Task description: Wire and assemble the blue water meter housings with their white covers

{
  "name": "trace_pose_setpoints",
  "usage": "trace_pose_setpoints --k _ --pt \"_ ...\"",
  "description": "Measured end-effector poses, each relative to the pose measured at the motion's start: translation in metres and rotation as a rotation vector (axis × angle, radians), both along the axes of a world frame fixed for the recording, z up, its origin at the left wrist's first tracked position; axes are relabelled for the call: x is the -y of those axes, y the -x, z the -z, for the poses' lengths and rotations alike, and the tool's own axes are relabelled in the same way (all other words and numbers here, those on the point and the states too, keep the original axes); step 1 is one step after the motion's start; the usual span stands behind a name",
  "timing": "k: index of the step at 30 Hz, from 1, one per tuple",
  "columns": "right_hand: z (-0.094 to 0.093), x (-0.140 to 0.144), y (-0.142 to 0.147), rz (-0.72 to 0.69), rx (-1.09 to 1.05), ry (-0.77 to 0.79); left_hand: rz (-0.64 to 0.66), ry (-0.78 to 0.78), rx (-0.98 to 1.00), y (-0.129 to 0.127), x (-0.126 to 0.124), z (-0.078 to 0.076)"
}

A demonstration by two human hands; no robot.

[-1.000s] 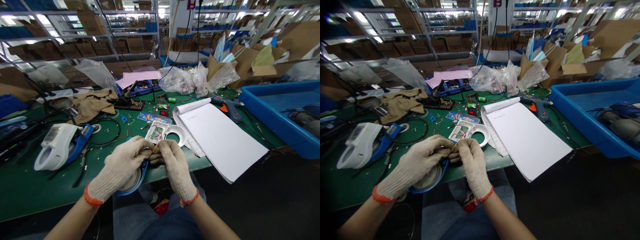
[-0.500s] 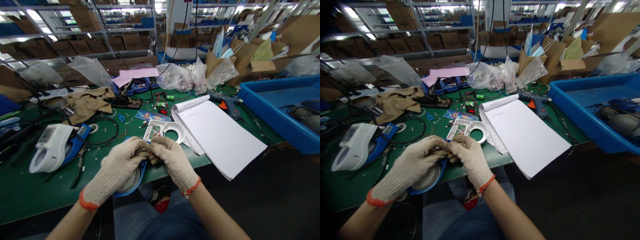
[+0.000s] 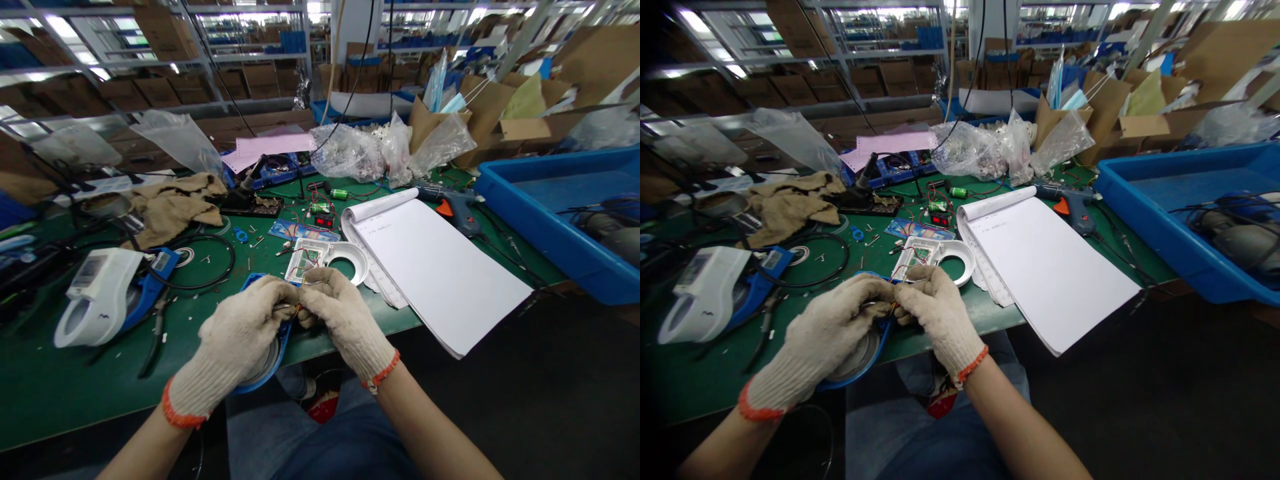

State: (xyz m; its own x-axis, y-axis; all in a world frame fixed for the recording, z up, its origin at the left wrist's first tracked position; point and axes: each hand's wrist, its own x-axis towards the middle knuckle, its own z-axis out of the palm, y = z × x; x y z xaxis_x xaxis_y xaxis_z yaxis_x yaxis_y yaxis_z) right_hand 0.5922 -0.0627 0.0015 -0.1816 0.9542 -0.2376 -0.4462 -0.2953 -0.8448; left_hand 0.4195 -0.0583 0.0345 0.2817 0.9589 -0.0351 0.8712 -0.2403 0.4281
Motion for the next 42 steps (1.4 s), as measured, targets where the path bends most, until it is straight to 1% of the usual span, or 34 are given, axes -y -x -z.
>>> trace_pose_setpoints --k 2,4,7,10,12,16,18,21,25,30,33,37,42 --pt "0.003 -0.001 0.003 0.025 -0.024 0.003 -0.046 0.019 0.009 -0.001 0.0 -0.001" --pt "0.006 -0.002 0.006 0.066 -0.062 0.011 -0.063 0.04 0.061 -0.002 -0.001 -0.003" --pt "0.01 -0.004 0.01 0.105 -0.111 0.029 -0.063 0.038 0.127 -0.003 -0.004 -0.005" --pt "0.01 -0.005 0.012 0.111 -0.125 0.046 -0.034 -0.011 0.148 -0.003 -0.003 -0.006" --pt "0.01 -0.005 0.013 0.122 -0.135 0.049 0.004 -0.057 0.12 -0.002 -0.001 -0.005" --pt "0.008 -0.007 0.015 0.167 -0.172 0.063 0.081 -0.183 -0.046 -0.002 0.003 0.0" --pt "0.006 -0.007 0.016 0.184 -0.189 0.071 0.11 -0.22 -0.094 -0.002 0.005 0.002" --pt "0.005 -0.008 0.017 0.195 -0.18 0.081 0.117 -0.193 -0.043 0.0 0.005 0.003" --pt "0.007 -0.01 0.018 0.189 -0.097 0.089 0.087 -0.142 0.066 0.001 0.002 0.0" --pt "0.009 -0.011 0.021 0.195 -0.067 0.093 0.055 -0.116 0.111 -0.002 0.003 -0.003" --pt "0.009 -0.011 0.021 0.201 -0.058 0.08 0.04 -0.073 0.165 -0.004 0.004 -0.003" --pt "0.007 -0.011 0.021 0.21 -0.005 0.084 -0.026 0.019 0.252 -0.004 0.004 -0.002" --pt "0.004 -0.009 0.022 0.216 0.031 0.068 -0.059 0.024 0.294 -0.001 0.005 0.002"
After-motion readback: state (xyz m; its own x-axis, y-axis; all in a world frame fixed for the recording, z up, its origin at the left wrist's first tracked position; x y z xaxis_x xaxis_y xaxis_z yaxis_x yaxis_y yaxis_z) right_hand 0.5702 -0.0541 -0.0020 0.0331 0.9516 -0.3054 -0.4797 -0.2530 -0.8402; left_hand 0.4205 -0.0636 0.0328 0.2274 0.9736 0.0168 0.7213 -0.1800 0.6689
